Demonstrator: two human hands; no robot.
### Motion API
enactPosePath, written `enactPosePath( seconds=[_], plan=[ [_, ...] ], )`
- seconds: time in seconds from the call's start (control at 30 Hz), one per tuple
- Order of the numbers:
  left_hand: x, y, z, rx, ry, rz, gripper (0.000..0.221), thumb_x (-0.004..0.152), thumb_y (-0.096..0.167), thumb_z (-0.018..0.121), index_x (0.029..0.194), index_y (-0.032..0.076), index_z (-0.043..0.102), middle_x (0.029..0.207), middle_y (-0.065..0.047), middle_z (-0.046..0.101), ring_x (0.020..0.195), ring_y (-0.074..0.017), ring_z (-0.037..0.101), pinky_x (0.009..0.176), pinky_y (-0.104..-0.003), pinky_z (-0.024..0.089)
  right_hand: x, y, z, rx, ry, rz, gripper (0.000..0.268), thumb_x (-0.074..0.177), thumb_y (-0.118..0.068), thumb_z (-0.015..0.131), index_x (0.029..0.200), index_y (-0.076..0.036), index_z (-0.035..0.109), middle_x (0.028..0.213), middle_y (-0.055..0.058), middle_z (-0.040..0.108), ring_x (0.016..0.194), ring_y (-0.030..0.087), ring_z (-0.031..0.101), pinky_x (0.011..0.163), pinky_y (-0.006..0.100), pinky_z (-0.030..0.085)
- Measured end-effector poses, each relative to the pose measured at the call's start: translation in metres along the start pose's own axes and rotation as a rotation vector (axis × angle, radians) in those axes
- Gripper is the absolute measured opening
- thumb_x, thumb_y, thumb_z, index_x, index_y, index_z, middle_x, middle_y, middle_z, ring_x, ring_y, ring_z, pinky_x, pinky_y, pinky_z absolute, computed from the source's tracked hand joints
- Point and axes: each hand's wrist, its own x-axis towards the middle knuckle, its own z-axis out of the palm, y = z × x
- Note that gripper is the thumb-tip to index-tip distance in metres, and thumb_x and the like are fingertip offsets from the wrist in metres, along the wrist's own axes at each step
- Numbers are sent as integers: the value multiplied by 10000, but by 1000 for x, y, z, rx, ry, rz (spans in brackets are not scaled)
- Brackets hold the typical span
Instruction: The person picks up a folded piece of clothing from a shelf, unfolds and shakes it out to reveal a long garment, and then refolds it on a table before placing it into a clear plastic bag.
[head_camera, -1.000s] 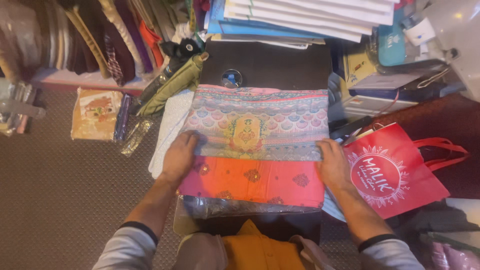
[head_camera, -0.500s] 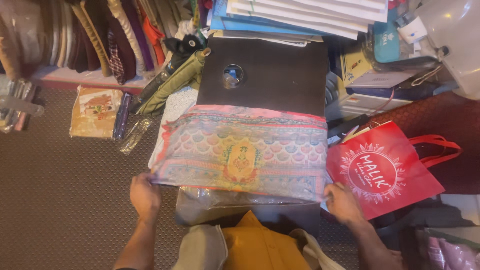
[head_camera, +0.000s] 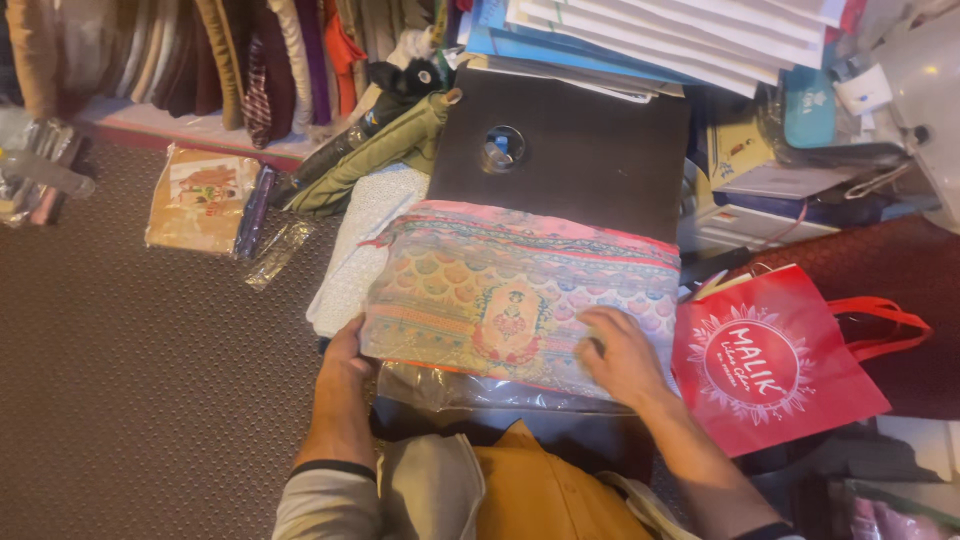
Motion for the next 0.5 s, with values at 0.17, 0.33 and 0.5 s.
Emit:
enactPosePath(
  seconds=[0.17, 0.33, 0.5],
  plan=[
    [1, 20, -20, -184, -5, 144, 499, 814, 268, 768, 1236, 23, 665, 1225, -206, 706, 1161, -380, 678, 1074, -602, 478, 16, -37, 12, 30, -2, -43, 512, 828, -230, 703, 1327, -148, 622, 1430, 172, 562, 1334, 420, 528, 1116, 553, 422],
    [-108, 61, 27, -445, -65, 261, 423, 597, 127, 684, 1006, 28, 723, 1011, -182, 763, 935, -395, 755, 994, -616, 533, 12, -36, 23, 4, 41, -61, 550, 864, -263, 692, 1384, -121, 586, 1485, 200, 522, 1388, 409, 487, 1168, 536, 360],
    [-165, 90, 71, -553, -315, 605, 205, 614, 150, 616, 789, 146, 723, 712, -165, 679, 796, -375, 727, 1119, -636, 538, 10, -40, 16, 68, 59, -77, 562, 861, -249, 718, 1390, -112, 590, 1491, 214, 529, 1395, 419, 480, 1154, 554, 360]
  ],
)
